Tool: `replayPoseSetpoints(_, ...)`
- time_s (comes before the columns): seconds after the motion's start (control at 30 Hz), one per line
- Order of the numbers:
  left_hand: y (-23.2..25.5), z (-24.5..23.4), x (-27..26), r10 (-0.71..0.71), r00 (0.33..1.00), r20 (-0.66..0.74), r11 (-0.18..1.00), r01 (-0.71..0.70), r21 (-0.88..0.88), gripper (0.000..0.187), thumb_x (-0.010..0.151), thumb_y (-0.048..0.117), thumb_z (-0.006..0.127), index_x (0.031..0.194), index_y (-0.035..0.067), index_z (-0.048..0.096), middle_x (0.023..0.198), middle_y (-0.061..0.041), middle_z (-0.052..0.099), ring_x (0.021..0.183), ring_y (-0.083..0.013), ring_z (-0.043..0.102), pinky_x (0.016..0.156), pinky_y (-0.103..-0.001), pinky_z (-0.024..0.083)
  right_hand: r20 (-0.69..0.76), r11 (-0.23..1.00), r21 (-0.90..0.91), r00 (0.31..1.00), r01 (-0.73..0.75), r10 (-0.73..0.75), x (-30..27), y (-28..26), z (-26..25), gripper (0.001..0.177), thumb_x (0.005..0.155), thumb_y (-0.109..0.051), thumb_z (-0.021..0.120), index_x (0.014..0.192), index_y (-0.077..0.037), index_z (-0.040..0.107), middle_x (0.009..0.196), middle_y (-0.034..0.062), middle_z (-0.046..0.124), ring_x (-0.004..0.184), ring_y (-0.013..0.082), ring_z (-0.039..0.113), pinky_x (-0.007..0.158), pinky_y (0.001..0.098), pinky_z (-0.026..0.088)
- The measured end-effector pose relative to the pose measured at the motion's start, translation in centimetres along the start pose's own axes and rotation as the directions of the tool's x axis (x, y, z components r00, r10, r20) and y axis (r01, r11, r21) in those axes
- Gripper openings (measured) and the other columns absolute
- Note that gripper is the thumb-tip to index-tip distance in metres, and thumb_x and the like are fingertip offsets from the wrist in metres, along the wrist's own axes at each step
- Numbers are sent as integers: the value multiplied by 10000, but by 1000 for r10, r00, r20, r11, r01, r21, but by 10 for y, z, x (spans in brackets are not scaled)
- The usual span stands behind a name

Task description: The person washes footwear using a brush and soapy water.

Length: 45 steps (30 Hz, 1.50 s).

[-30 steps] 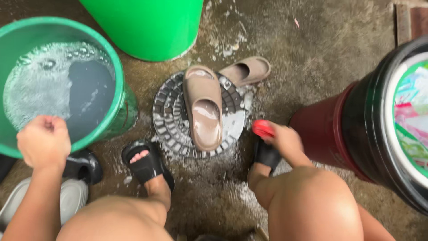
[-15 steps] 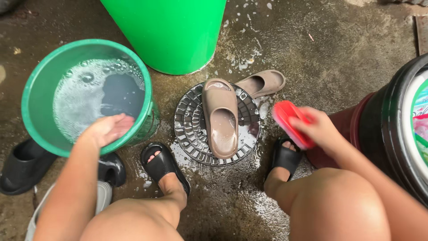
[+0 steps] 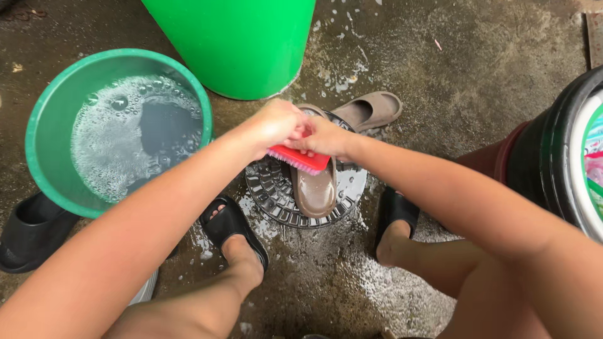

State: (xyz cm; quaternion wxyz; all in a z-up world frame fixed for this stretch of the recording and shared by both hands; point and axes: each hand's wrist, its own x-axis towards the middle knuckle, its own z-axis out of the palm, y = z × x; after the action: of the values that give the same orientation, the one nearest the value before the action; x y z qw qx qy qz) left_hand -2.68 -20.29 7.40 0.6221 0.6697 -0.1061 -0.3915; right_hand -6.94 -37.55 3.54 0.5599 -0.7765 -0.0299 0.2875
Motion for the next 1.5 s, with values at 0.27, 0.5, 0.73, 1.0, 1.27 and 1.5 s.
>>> replayPoseSetpoints(0.27, -110, 37, 29, -422, 877, -231, 906, 414, -85, 257, 883, 145, 501, 822, 5, 707, 724, -123, 745, 633, -213, 750, 631, -346, 601, -393, 1000, 8, 920, -12, 14, -32, 5, -35, 437, 856, -182, 788, 1243, -60, 624, 987, 60, 743, 802, 108, 713, 688, 284, 601)
replayPoseSetpoints(0.5, -158, 134, 67, -164, 805, -571, 769, -257, -585, 405, 986, 367, 611, 1190, 24, 544, 1025, -99, 631, 917, -204, 618, 817, -359, 507, -652, 973, 222, 752, 67, 97, -61, 62, -70, 409, 942, -192, 753, 1289, -9, 638, 1047, 133, 727, 838, 168, 646, 757, 329, 548)
replayPoseSetpoints(0.73, -161, 93, 39, -63, 745, -664, 998, 67, -19, 493, 1063, 351, 444, 1347, -39, 543, 1307, -242, 622, 1177, -313, 623, 1025, -422, 464, -754, 990, 120, 656, 69, 46, -96, 77, -30, 674, 760, -283, 886, 1292, 4, 587, 1114, 132, 735, 899, 173, 738, 771, 334, 622)
replayPoseSetpoints(1.0, -191, 71, 30, -20, 982, -188, 665, -127, -736, 763, 1005, 585, 247, 1556, 62, 328, 1575, -185, 459, 1435, -273, 456, 1201, -415, 325, -724, 948, -223, 612, 229, -318, -58, 72, 65, 743, 786, -336, 921, 1369, -11, 593, 1106, 177, 759, 905, 212, 776, 771, 346, 636)
replayPoseSetpoints(1.27, -196, 71, 38, -119, 991, -66, 740, 44, -671, 1066, 935, 755, 60, 1556, -67, 335, 1592, -184, 448, 1503, -272, 353, 1228, -393, 178, -761, 848, -415, 385, 331, -523, -57, 59, 63, 643, 783, -239, 864, 1295, 7, 561, 1086, 186, 714, 874, 250, 710, 667, 367, 594)
replayPoseSetpoints(1.5, -184, 76, 35, -138, 987, -81, 746, 50, -664, 1067, 920, 766, 59, 1558, -47, 323, 1606, -190, 421, 1525, -267, 320, 1226, -390, 157, -846, 916, 160, 529, 368, -65, -63, 65, 50, 653, 776, -232, 836, 1327, -35, 548, 1132, 125, 718, 836, 200, 713, 640, 354, 607)
